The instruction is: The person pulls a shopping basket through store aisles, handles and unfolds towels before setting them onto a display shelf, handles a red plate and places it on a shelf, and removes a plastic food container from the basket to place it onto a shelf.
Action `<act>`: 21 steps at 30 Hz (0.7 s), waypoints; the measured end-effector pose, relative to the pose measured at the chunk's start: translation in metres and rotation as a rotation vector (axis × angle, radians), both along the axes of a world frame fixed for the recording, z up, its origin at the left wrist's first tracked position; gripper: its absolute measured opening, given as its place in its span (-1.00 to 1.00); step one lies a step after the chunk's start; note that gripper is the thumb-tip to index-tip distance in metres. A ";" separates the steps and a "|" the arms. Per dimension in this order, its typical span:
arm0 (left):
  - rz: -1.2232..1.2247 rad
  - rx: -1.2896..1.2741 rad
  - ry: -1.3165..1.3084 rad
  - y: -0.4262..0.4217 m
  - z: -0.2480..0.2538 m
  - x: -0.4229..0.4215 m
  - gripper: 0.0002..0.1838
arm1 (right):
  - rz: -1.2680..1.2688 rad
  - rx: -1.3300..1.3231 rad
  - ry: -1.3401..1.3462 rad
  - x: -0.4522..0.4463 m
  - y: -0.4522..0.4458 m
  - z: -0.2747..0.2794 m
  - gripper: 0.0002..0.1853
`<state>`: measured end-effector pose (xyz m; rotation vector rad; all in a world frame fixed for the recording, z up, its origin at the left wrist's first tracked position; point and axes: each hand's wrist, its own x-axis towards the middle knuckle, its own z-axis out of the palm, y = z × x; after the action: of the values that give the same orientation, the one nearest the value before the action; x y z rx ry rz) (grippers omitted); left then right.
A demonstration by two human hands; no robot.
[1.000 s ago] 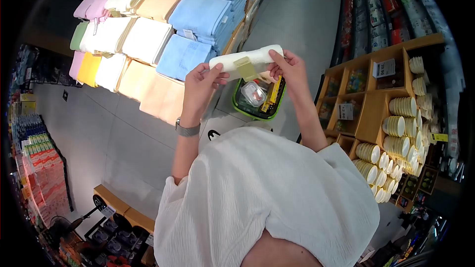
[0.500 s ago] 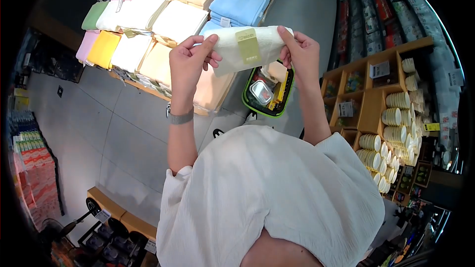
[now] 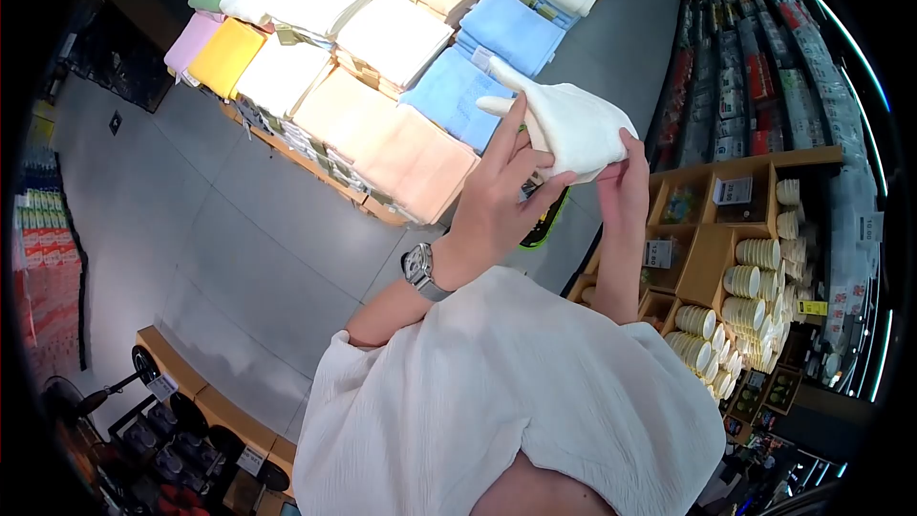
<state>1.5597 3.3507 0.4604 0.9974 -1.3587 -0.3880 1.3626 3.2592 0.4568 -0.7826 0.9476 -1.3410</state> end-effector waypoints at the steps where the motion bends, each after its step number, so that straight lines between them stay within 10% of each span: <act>1: -0.002 -0.082 0.022 -0.002 -0.002 -0.006 -0.74 | -0.009 0.023 -0.043 -0.004 -0.001 -0.003 -0.59; 19: 0.149 0.121 0.021 -0.062 -0.031 -0.002 -0.74 | 0.097 -0.002 -0.103 -0.011 -0.046 -0.039 -0.43; 21: 0.021 0.136 0.421 -0.071 -0.033 -0.006 -0.74 | 0.105 -0.003 -0.099 -0.008 -0.056 -0.038 -0.45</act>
<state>1.5539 3.2797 0.4274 0.9745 -0.9509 -0.6427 1.3549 3.2033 0.4193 -0.7510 0.8162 -1.2781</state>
